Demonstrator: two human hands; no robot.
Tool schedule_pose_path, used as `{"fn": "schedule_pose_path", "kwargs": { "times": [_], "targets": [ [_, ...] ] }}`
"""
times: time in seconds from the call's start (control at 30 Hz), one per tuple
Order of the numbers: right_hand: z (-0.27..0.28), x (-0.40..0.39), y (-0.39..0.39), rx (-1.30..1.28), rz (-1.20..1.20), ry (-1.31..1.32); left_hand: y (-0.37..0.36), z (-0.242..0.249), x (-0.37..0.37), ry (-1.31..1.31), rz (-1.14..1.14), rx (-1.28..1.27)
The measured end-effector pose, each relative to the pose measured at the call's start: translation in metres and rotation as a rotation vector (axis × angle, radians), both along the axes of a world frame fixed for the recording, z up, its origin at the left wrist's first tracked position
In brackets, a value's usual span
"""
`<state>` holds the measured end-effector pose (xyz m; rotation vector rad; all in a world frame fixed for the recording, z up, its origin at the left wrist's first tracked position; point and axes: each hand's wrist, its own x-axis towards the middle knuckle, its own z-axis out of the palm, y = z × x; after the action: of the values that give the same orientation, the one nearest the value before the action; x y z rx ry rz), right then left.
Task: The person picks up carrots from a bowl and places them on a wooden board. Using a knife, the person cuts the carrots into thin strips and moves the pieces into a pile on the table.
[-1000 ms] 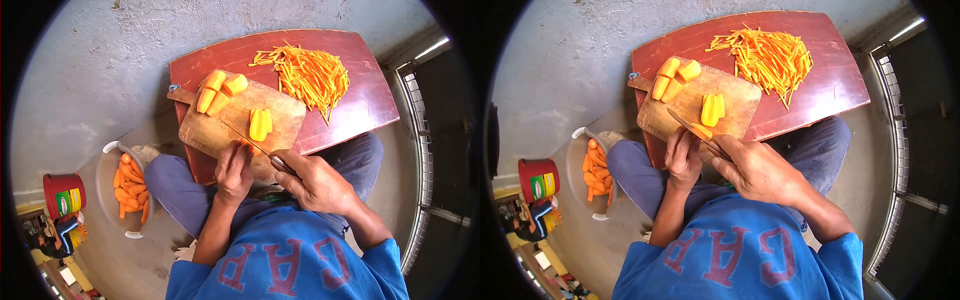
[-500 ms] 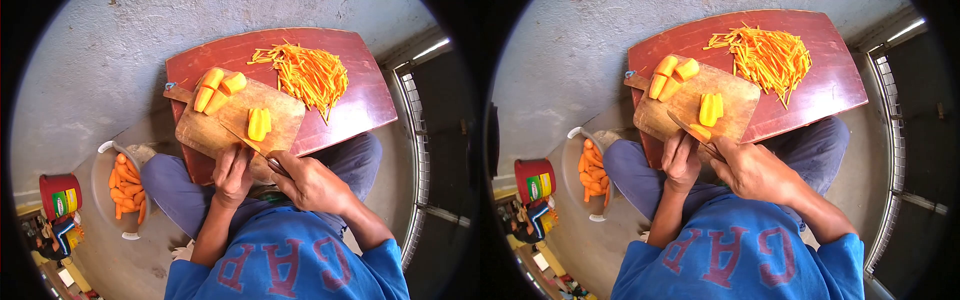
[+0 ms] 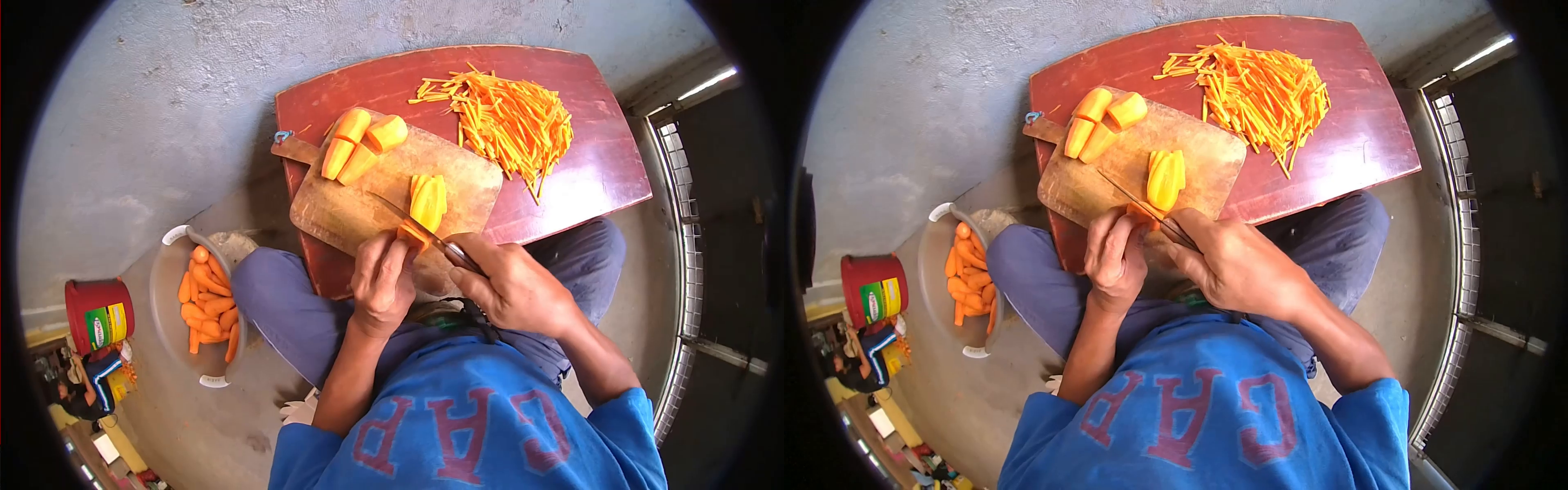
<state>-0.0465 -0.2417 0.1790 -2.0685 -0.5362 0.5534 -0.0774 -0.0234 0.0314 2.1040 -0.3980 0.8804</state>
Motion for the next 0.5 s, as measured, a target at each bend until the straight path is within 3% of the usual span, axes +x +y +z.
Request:
{"fn": "schedule_pose_path", "kwargs": {
  "times": [0.5],
  "targets": [
    [0.008,-0.007,0.004,0.017,0.01,-0.023,0.003,0.002,0.001,-0.04,-0.013,0.031]
  ]
}}
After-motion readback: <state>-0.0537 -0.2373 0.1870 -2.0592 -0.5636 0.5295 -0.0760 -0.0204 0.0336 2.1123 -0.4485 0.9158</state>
